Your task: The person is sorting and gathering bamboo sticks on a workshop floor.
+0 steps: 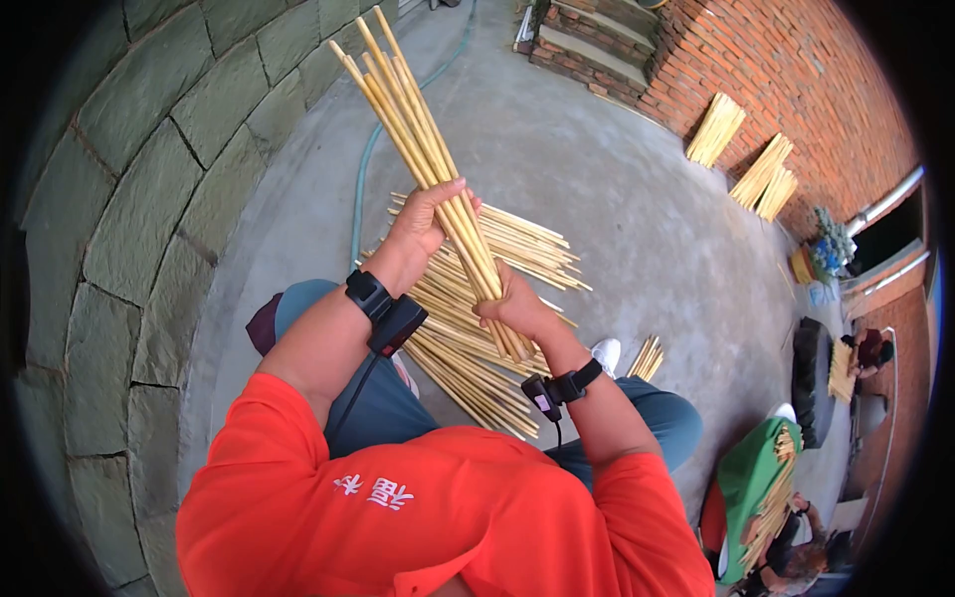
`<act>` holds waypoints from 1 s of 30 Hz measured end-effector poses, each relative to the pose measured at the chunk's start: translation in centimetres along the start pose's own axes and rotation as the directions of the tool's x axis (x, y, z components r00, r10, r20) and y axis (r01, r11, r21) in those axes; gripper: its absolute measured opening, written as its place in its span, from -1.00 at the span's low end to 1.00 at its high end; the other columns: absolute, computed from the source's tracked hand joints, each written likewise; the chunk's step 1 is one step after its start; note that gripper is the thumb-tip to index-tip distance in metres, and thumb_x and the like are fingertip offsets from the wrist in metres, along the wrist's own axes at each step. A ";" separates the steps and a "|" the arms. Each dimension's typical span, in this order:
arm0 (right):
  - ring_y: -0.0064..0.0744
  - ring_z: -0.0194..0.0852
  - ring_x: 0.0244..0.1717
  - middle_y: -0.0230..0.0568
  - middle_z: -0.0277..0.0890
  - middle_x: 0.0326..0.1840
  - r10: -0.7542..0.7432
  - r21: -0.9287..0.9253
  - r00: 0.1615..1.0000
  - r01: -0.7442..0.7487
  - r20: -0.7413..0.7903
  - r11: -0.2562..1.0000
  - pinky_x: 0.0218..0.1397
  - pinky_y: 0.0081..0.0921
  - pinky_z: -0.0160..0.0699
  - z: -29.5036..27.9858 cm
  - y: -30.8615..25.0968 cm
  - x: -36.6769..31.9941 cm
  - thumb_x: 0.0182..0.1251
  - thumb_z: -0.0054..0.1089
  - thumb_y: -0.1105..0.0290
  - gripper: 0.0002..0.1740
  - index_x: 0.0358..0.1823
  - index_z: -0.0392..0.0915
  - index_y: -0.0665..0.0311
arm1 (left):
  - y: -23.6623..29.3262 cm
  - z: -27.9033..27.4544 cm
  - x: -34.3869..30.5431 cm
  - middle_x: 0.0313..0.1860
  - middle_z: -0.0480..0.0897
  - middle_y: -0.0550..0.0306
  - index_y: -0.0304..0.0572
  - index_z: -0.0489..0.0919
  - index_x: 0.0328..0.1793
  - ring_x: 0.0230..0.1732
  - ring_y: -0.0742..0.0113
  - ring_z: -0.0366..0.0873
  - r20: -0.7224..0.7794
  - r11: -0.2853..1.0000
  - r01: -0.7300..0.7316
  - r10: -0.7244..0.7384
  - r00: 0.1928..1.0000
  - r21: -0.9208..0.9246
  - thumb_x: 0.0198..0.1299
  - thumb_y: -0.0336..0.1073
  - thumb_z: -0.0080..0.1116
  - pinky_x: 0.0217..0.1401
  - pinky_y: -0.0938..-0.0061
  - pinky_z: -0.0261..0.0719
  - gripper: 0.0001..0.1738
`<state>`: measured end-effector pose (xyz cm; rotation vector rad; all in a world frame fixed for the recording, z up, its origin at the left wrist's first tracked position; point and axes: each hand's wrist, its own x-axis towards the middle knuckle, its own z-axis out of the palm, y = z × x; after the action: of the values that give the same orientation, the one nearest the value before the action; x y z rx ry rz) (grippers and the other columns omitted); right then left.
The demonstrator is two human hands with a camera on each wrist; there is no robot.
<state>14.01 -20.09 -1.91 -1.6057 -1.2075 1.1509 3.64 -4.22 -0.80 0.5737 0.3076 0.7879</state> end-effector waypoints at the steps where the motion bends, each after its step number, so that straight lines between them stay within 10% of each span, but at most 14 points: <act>1: -0.48 0.42 -0.55 -0.31 0.36 -0.42 0.022 0.169 0.996 -0.037 0.090 0.985 -0.46 -0.51 0.49 -0.2 -0.5 -0.3 -0.13 0.15 0.63 -0.50 -0.07 0.26 0.27 | -0.1 0.0 0.1 -0.40 0.54 0.03 -0.27 0.42 -0.21 -0.30 0.18 0.56 0.065 1.000 0.026 -0.026 0.998 -0.010 -0.05 -0.36 0.29 -0.14 0.32 0.59 -0.68; 11: -0.53 0.39 -0.60 -0.32 0.37 -0.53 0.098 0.201 0.995 -0.093 -0.013 0.975 -0.53 -0.59 0.41 -0.1 -0.4 -1.8 -0.14 0.14 0.64 -0.62 -0.21 0.33 0.32 | -1.5 2.0 0.5 -0.45 0.50 0.09 -0.17 0.34 -0.05 -0.41 0.29 0.51 0.143 0.994 -0.085 0.075 0.987 0.064 0.00 -0.38 0.24 -0.23 0.32 0.57 -0.60; 17: -0.60 0.36 -0.65 -0.35 0.37 -0.58 -0.008 0.162 0.974 0.046 -0.227 0.986 -0.58 -0.65 0.36 -8.0 -3.8 -8.2 -0.13 0.14 0.61 -0.68 -0.24 0.36 0.36 | -1.7 4.0 0.2 0.08 0.41 -0.23 -0.33 0.12 0.30 0.16 0.05 0.36 0.521 0.984 -0.010 -0.086 0.849 0.179 0.02 -0.02 0.23 0.15 0.12 0.41 -0.16; 21: -0.62 0.38 -0.64 -0.34 0.40 -0.60 -0.109 -0.060 0.823 0.091 -0.558 0.994 -0.57 -0.64 0.40 -17.3 -5.2 -17.2 -0.07 0.20 0.55 -0.75 -0.30 0.42 0.33 | -2.0 2.7 0.7 0.03 0.43 -0.24 -0.39 0.11 0.30 0.08 0.09 0.43 0.372 0.901 0.008 -0.187 0.909 0.434 0.09 -0.06 0.18 0.06 0.27 0.49 -0.21; 25: -0.28 0.49 -0.29 -0.16 0.56 -0.28 0.238 -0.082 0.571 -0.477 -0.786 0.875 -0.20 -0.45 0.45 -25.4 -0.5 -29.2 0.08 0.14 0.33 -0.82 -0.27 0.50 0.17 | -2.5 1.5 1.3 -0.02 0.48 -0.18 -0.38 0.20 0.26 0.00 0.21 0.48 0.283 0.841 -0.012 -0.169 0.944 0.540 0.16 -0.15 0.12 0.00 0.39 0.52 -0.35; 26: -0.61 0.39 -0.64 -0.33 0.41 -0.60 0.013 -0.114 0.589 -0.178 -0.808 0.977 -0.57 -0.64 0.42 -24.3 -0.1 -29.7 -0.05 0.20 0.52 -0.78 -0.32 0.43 0.32 | -2.6 1.3 1.3 -0.02 0.48 -0.18 -0.38 0.20 0.26 0.00 0.21 0.48 0.293 0.836 0.000 -0.192 0.937 0.549 0.16 -0.15 0.12 0.00 0.39 0.52 -0.35; 30: -0.50 0.38 -0.67 -0.27 0.37 -0.63 0.336 0.280 0.411 -0.191 -0.847 0.941 -0.61 -0.56 0.41 -23.8 11.1 -35.2 -0.09 0.18 0.55 -0.77 -0.36 0.37 0.35 | -2.6 0.0 1.5 -0.05 0.53 -0.09 -0.33 0.27 0.23 -0.06 0.31 0.51 0.197 0.726 -0.065 -0.099 0.975 0.685 0.18 -0.23 0.09 -0.03 0.48 0.53 -0.46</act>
<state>34.98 -58.59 0.76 -1.9247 -0.1409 0.3487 6.13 -4.60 -2.43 1.3609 0.4011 0.5632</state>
